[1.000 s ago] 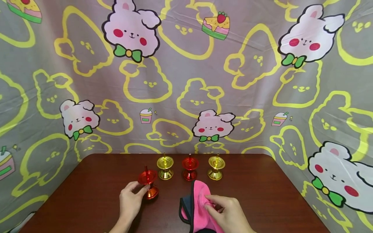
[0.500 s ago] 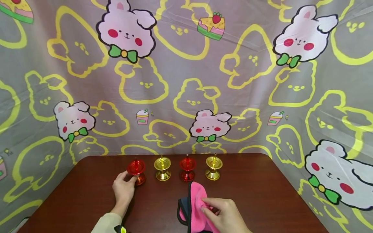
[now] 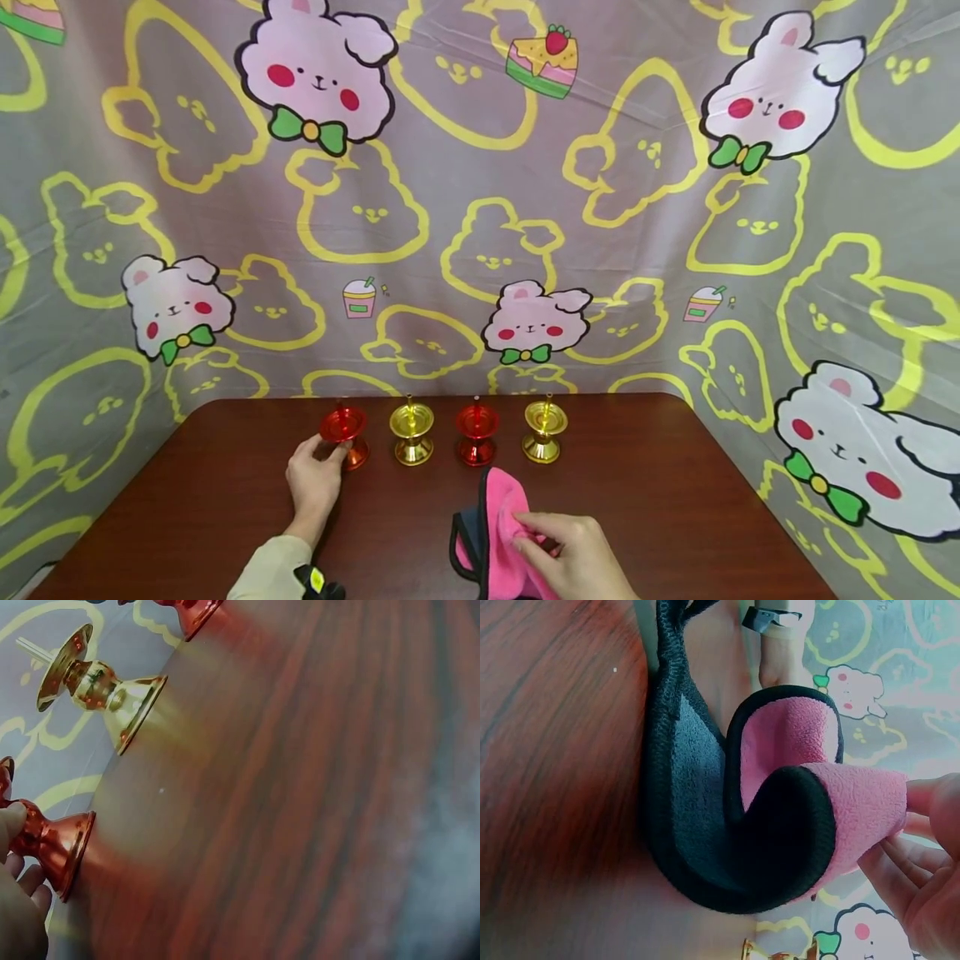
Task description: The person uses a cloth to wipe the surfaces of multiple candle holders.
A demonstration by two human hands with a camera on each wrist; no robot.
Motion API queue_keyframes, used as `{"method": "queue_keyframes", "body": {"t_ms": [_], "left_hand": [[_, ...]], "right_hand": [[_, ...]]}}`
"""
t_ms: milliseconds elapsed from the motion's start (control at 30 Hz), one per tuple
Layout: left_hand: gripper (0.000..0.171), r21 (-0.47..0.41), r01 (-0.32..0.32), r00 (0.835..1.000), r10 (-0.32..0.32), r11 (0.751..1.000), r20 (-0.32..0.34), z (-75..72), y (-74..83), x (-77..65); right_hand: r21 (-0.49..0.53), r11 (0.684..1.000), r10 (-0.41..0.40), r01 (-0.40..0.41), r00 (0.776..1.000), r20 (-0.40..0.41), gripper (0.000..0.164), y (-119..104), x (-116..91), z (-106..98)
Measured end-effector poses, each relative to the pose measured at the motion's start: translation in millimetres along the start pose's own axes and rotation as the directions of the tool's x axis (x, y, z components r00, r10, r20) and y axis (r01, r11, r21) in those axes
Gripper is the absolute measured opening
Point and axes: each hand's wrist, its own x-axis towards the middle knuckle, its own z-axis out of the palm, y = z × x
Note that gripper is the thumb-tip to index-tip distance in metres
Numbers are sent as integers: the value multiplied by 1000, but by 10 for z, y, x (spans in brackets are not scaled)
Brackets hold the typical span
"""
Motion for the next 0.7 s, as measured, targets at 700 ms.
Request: {"method": "queue_keyframes", "body": {"t_ms": [700], "left_hand": [[44,-100,147,943,-109,984,314,-107,451,-472]], "right_hand": [[-7,1000,9,-9,1000,16,25,-9,9,-21]]}}
